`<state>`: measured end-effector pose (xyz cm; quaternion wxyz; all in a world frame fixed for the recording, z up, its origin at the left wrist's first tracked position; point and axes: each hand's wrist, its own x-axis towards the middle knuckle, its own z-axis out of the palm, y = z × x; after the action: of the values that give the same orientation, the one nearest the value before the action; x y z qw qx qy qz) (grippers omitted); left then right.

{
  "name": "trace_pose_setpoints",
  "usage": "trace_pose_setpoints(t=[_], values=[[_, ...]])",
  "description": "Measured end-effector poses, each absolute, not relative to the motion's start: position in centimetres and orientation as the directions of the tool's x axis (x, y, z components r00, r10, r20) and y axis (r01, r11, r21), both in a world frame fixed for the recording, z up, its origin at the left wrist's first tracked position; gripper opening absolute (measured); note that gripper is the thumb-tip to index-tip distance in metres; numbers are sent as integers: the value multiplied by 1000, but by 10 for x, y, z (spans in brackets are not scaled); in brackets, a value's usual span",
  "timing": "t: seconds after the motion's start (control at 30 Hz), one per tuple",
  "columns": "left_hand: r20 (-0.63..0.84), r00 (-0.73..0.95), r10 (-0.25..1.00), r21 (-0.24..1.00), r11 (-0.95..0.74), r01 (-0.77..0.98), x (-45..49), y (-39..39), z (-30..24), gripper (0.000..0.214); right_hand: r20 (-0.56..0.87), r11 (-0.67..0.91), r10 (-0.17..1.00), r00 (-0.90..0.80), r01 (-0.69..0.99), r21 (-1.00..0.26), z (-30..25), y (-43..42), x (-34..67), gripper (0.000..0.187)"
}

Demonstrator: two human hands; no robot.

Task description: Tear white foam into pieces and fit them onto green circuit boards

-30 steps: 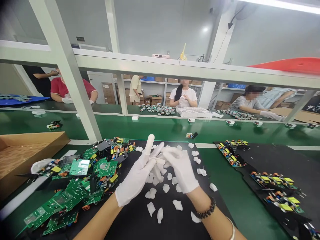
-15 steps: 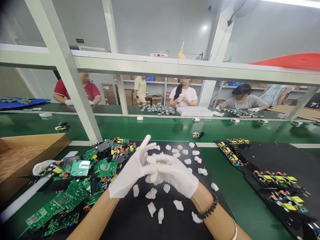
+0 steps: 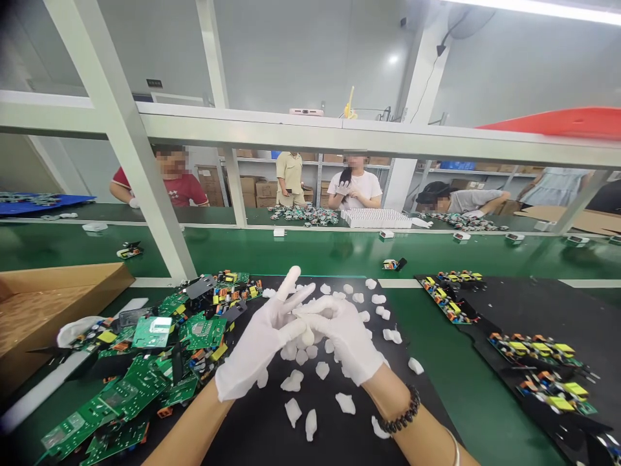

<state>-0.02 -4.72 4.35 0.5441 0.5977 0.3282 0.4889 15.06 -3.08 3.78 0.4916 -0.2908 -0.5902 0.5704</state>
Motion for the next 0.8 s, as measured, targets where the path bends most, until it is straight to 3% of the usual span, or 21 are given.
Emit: trace_pose_setpoints(t=[0.13,0.23,0.53,0.67,0.8], values=[[221,409,885,962,-128,-243,2,-49,45,78,183,96,874,-451,-208,-973,38,-29,153,15],[194,406,893,959,-86,-271,6,-51,46,76,192,114,887,-419,-205,-972,38,-29,152,14],[119,140,983,979,-92,-183,18,-51,35,52,222,182,948,-231,-180,-967,21,-22,148,19],[160,72,984,964,-140,-228,10,-50,39,62,253,211,930,-265,-177,-961,24,-22,149,19],[219,53,974,945,-199,-260,1,-46,45,55,230,193,920,-319,-141,-971,34,-26,149,23]])
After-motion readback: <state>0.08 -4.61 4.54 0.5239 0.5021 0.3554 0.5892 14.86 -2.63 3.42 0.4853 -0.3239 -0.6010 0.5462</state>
